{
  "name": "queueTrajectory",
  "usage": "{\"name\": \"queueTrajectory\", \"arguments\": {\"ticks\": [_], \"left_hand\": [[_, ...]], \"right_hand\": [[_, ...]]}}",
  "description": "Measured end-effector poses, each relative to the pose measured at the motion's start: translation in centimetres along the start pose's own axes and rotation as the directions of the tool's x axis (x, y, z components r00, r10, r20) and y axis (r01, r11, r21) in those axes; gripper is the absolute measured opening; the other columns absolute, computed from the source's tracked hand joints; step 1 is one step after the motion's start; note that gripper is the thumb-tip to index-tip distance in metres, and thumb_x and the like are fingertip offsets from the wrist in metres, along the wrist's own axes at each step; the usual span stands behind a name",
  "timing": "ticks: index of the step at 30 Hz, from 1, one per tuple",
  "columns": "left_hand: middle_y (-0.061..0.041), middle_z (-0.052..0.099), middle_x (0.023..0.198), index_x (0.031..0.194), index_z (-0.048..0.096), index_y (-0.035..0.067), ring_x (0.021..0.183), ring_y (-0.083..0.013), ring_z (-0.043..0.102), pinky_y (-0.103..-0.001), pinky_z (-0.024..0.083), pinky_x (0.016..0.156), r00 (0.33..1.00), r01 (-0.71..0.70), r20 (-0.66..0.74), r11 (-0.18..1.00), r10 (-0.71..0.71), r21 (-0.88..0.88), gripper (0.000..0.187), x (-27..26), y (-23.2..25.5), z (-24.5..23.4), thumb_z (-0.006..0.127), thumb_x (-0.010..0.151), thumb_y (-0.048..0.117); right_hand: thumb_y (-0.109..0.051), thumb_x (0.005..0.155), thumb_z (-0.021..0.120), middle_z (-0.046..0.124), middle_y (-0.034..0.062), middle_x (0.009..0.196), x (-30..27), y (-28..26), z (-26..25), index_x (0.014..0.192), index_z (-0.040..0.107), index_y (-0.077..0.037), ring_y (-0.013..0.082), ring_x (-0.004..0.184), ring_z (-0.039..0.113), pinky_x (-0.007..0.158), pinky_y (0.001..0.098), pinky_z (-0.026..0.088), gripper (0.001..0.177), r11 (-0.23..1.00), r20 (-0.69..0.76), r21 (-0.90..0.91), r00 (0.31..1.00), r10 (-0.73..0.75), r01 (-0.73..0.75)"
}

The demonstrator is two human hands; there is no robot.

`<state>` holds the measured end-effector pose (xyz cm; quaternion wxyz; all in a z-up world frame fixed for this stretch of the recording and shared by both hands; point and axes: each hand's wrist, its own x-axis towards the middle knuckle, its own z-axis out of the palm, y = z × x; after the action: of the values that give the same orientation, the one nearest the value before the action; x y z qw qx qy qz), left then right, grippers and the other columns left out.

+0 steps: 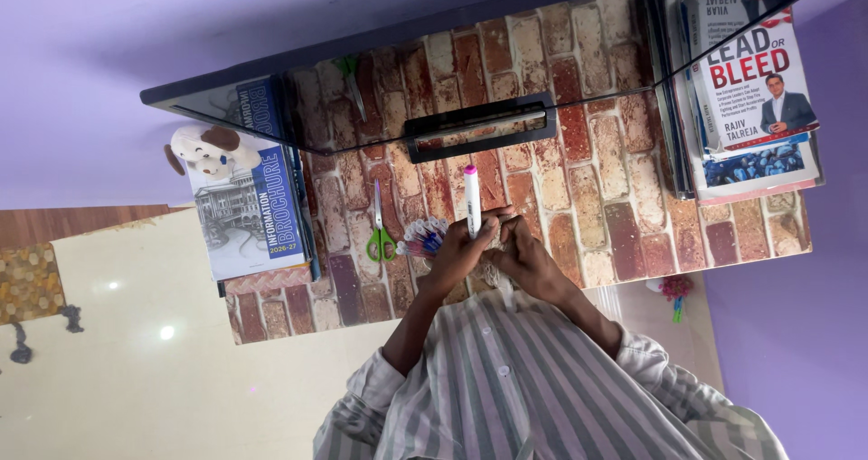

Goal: The person picks up a plush toy and several pens from the floor, places them onto a desk, and then gathers the pens into a small cup.

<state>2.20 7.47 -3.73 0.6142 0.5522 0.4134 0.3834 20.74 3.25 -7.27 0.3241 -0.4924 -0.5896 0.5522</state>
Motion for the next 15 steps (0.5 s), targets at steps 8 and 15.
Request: {"name": "queueTrajectory", "arguments": {"ticks": [8,15], "left_hand": [[0.005,0.052,0.062,0.138,0.068,0.016,0.051,-0.0059,0.043,-0.025,0.036,0.049,0.957,0.251,0.120,0.963,-0.262,0.104,0.043,-0.6,-0.6,-1.9,0.056,0.105,0.040],[-0.008,0.074,0.101,0.124,0.066,0.004,0.092,-0.0155,0.075,-0.032,0.062,0.082,0.998,0.026,0.066,0.973,-0.011,-0.231,0.032,-0.9,-0.6,-0.4,0.052,0.112,0.030]], "right_hand": [[-0.006,0.102,0.061,0.039,0.0103,0.144,0.4,0.1,-0.4,0.148,0.036,0.002,0.0202,0.128,0.039,0.093,0.0405,0.051,0.053,0.883,0.147,0.423,0.946,-0.290,0.204],[-0.039,0.083,0.082,0.061,0.0102,0.094,-2.6,-1.6,-2.5,0.129,0.049,-0.002,0.0197,0.084,0.056,0.074,0.0374,0.048,0.067,0.915,0.434,-0.237,0.806,0.402,-0.328]]}}
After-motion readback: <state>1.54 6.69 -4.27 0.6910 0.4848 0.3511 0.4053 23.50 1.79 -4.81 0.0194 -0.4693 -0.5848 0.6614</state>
